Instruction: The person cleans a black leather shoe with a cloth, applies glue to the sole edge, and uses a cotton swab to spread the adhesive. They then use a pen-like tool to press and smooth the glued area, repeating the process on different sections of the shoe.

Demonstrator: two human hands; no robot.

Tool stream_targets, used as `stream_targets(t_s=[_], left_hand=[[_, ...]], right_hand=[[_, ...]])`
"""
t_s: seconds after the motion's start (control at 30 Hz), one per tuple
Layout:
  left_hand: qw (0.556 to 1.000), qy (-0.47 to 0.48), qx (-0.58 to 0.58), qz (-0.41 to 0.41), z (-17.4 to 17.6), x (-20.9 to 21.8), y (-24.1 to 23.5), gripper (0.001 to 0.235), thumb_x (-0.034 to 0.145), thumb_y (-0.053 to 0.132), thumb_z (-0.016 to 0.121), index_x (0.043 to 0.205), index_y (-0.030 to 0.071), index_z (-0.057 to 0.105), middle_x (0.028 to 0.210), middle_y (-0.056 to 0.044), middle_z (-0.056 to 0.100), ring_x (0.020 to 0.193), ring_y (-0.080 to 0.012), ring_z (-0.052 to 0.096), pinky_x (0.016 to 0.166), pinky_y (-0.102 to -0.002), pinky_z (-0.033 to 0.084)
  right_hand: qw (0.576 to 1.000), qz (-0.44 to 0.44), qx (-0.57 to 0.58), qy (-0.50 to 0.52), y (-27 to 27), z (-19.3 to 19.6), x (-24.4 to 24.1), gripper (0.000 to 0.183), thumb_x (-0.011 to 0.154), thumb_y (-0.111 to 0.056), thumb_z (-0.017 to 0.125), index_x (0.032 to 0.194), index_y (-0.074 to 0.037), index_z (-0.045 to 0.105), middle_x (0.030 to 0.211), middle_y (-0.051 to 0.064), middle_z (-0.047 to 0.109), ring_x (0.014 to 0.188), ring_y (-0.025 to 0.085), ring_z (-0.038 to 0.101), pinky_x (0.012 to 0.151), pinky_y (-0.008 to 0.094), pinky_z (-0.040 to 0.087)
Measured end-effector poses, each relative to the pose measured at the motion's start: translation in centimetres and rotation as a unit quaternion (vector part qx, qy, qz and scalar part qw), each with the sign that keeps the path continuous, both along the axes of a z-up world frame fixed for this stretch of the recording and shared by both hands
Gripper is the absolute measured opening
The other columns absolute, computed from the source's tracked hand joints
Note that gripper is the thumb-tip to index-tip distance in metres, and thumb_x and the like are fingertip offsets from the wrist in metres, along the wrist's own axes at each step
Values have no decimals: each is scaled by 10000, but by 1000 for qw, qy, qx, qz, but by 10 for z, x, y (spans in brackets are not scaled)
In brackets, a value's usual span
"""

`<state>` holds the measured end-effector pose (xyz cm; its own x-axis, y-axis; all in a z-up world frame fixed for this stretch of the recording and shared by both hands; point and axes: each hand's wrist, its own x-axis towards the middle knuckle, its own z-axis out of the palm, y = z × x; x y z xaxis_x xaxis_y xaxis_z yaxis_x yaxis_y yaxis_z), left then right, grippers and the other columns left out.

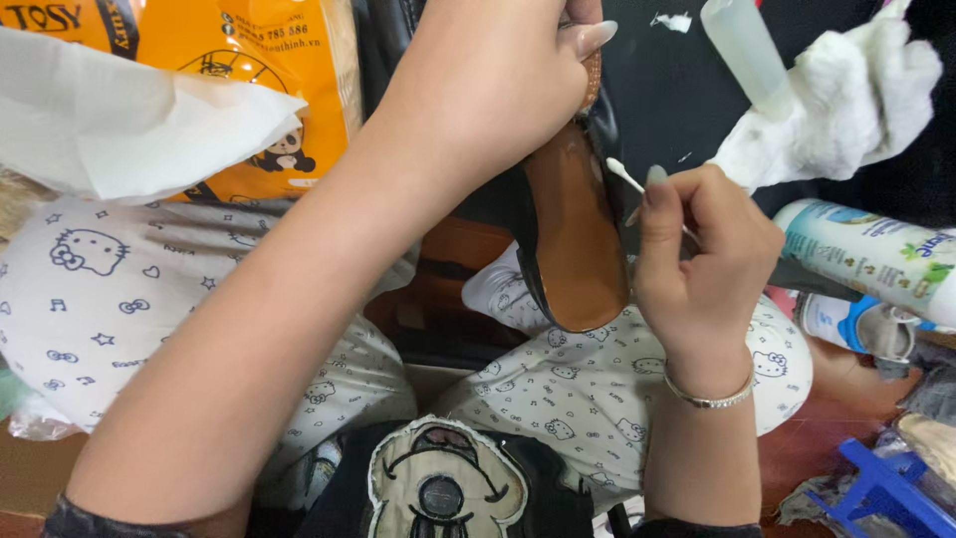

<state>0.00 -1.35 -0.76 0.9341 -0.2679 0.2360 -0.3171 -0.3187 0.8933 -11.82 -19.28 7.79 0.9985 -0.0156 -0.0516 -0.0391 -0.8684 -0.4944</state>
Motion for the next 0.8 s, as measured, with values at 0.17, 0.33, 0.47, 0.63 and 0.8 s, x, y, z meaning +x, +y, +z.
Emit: stream_targets(t_s=[0.17,0.33,0.47,0.63,0.8], left_hand=[[1000,-6,-28,-1,2,0,0,105,904,16,761,936,11,661,843,-148,700,788,-326,716,702,-405,545],[999,-24,-26,2,4,-3,-2,154,911,28,795,901,19,642,828,-140,688,776,-343,697,680,-428,527],[999,-31,-24,6,8,-3,-2,157,915,25,792,905,23,635,832,-139,680,781,-347,690,683,-433,526],[1000,-9,-22,-12,18,0,2,124,902,18,776,882,2,655,818,-159,694,796,-354,711,701,-430,544],[1000,20,-3,-20,27,1,5,77,884,32,756,834,3,705,798,-176,716,773,-370,723,694,-427,562]], right_hand=[[999,39,-34,2,9,-2,-5,167,1132,-52,590,974,-5,570,808,110,606,709,267,596,676,367,453],[995,73,-62,0,20,-5,-6,100,1037,-22,633,977,4,557,815,146,576,725,321,582,689,432,454],[990,96,-98,-34,25,-9,1,153,1034,-15,669,955,-23,539,830,134,563,772,328,582,716,444,456],[985,100,-133,-45,36,-16,7,207,967,-12,709,877,-27,523,799,154,536,752,345,576,683,451,452],[998,65,-21,5,26,-15,6,154,983,-52,706,902,-33,576,745,95,544,662,225,535,622,359,419]])
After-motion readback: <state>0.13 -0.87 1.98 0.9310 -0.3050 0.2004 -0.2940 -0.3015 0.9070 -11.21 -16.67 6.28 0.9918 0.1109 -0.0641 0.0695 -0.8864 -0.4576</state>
